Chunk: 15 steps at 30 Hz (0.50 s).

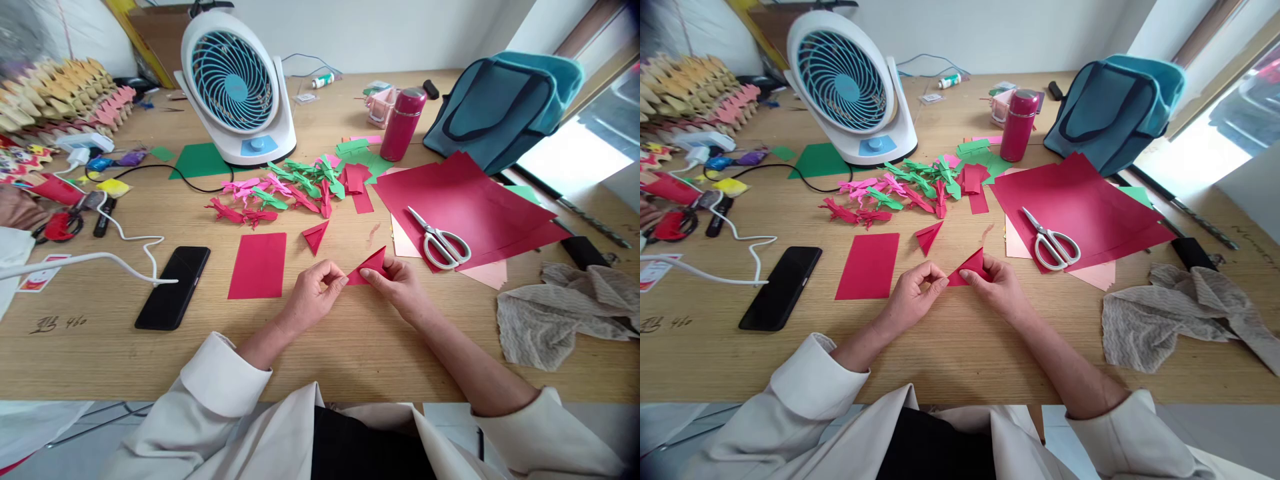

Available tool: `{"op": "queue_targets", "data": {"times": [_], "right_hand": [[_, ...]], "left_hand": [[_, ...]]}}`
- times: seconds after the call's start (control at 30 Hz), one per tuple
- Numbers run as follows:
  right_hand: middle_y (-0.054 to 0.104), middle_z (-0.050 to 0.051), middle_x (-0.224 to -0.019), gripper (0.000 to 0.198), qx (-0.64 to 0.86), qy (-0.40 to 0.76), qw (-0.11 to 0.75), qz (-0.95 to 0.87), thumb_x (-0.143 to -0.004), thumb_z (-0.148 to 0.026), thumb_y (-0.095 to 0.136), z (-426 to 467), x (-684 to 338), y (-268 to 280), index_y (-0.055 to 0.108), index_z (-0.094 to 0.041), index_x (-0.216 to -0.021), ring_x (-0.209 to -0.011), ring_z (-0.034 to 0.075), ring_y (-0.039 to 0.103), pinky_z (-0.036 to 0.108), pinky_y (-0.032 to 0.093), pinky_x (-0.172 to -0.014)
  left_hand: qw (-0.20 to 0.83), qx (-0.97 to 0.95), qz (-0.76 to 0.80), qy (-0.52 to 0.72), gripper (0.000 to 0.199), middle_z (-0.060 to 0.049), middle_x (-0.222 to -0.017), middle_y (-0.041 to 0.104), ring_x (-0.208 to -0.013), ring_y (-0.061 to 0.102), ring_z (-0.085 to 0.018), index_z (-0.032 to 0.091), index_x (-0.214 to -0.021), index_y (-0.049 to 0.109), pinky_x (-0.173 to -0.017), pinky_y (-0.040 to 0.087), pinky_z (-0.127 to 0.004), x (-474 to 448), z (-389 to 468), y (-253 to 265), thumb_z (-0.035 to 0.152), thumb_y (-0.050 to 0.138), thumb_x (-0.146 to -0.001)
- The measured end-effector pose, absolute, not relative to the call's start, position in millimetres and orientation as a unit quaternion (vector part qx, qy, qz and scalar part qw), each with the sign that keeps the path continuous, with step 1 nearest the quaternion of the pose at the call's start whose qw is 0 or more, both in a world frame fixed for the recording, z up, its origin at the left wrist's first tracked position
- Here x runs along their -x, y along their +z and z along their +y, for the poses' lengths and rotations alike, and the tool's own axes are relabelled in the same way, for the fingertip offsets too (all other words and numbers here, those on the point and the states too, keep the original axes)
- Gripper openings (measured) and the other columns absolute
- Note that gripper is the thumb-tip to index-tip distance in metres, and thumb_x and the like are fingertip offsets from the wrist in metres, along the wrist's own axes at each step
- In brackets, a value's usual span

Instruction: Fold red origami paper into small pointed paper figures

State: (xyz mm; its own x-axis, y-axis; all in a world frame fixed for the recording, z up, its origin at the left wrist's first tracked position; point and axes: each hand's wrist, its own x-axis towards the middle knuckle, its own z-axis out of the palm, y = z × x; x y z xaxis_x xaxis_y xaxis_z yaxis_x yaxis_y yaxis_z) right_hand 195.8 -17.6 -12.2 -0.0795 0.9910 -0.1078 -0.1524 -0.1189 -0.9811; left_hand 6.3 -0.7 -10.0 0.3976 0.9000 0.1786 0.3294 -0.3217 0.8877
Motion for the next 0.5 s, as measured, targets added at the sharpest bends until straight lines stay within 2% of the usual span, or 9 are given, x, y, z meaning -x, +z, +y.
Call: {"op": "queue_targets", "data": {"times": [0.13,0.33,0.5], "right_hand": [[0.072,0.002,-0.08,0.034,0.487,0.58,0.506,-0.413,-0.064,-0.047,0.084,-17.3,-195.4,-6.3,0.068,-0.02,-0.078,-0.071,0.018,0.063,0.03,0.051,-0.068],[0.07,0.001,-0.08,0.032,0.49,0.573,0.52,-0.403,-0.063,-0.045,0.085,-16.4,-195.7,-3.5,0.069,-0.022,-0.077,-0.073,0.017,0.062,0.031,0.051,-0.072],[0.061,-0.002,-0.07,0.03,0.486,0.552,0.525,-0.429,-0.068,-0.044,0.082,-16.6,-196.5,-8.2,0.064,-0.019,-0.072,-0.063,0.011,0.051,0.025,0.044,-0.06]], "left_hand": [[0.427,-0.72,0.427,0.342,0.021,0.002,-0.069,0.055,-0.066,0.05,-0.011,0.017,-0.073,0.053,-0.064,0.04,-0.022,-7.0,0.5,-9.3,0.028,0.056,-0.09],[0.432,-0.72,0.427,0.335,0.021,0.002,-0.068,0.052,-0.065,0.048,-0.01,0.017,-0.073,0.052,-0.061,0.038,-0.022,-5.8,1.0,-9.3,0.028,0.056,-0.089],[0.451,-0.697,0.429,0.355,0.021,0.003,-0.069,0.05,-0.065,0.047,-0.01,0.017,-0.075,0.05,-0.059,0.037,-0.022,-5.0,2.4,-14.8,0.03,0.056,-0.09]]}}
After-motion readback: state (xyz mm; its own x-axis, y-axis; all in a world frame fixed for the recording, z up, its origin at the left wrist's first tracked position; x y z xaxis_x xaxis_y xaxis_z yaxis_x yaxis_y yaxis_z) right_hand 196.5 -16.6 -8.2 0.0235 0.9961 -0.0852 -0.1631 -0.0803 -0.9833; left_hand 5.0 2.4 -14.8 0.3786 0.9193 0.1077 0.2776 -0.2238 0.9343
